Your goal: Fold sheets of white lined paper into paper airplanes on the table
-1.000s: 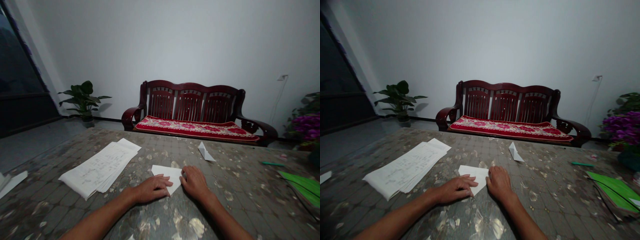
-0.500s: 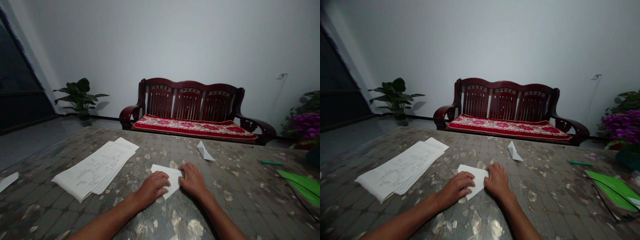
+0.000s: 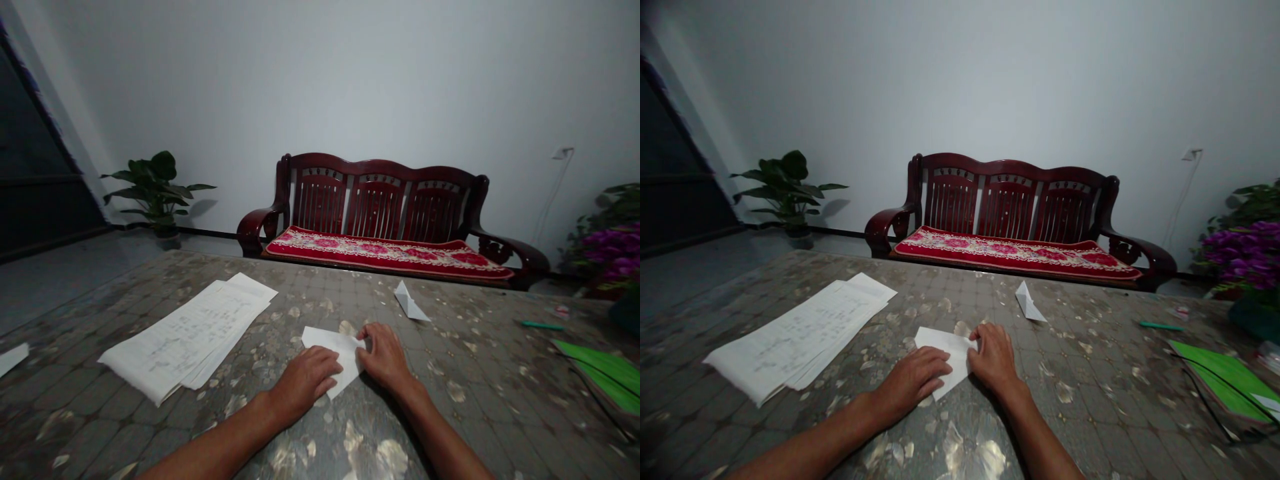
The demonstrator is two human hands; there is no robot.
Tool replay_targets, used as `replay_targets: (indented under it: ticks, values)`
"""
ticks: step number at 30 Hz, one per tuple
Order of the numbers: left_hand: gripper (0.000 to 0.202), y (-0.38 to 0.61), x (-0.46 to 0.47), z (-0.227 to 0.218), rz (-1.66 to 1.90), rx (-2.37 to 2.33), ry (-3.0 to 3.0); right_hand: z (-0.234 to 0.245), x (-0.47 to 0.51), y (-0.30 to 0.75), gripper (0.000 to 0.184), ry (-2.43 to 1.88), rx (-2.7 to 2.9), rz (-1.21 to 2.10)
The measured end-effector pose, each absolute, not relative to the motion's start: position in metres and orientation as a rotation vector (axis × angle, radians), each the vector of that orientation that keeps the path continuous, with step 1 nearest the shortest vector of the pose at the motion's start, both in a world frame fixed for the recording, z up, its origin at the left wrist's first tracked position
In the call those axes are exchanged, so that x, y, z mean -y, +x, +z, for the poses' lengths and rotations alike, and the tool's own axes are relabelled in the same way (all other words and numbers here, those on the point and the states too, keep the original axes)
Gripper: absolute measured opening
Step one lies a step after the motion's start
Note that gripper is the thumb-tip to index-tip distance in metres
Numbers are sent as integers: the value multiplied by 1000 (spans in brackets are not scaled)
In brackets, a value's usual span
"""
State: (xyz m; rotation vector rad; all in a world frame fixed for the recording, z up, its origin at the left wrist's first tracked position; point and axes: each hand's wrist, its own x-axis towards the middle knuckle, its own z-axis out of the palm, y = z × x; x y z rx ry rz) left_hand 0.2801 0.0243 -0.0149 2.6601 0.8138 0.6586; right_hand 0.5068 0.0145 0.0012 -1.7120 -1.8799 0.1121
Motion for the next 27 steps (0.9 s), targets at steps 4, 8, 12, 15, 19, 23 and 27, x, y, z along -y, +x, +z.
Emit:
replay_targets:
  ticks: [4, 8, 12, 15, 19, 23, 27]
  values:
    - [20, 281, -24, -13, 654, -819, 2658, 4, -14, 507, 19, -1662, 1888, 80]
    - [20, 281, -23, -12, 664, -816, 2664, 7, -13, 506, 14, -1591, 1919, 80]
    - [19, 280, -23, -14, 678, -812, 2669, 8, -12, 508, 20, -1549, 1956, 90]
    - [19, 280, -24, -16, 691, -801, 2663, 9, -10, 510, 29, -1496, 2032, 90]
    - [21, 280, -27, -20, 724, -785, 2652, 11, -5, 512, 19, -1469, 2133, 61]
    - [23, 280, -27, -22, 759, -778, 2652, 12, 0, 510, 14, -1466, 2166, 35]
    - [22, 279, -27, -23, 785, -785, 2662, 8, 4, 510, 13, -1512, 2172, 3]
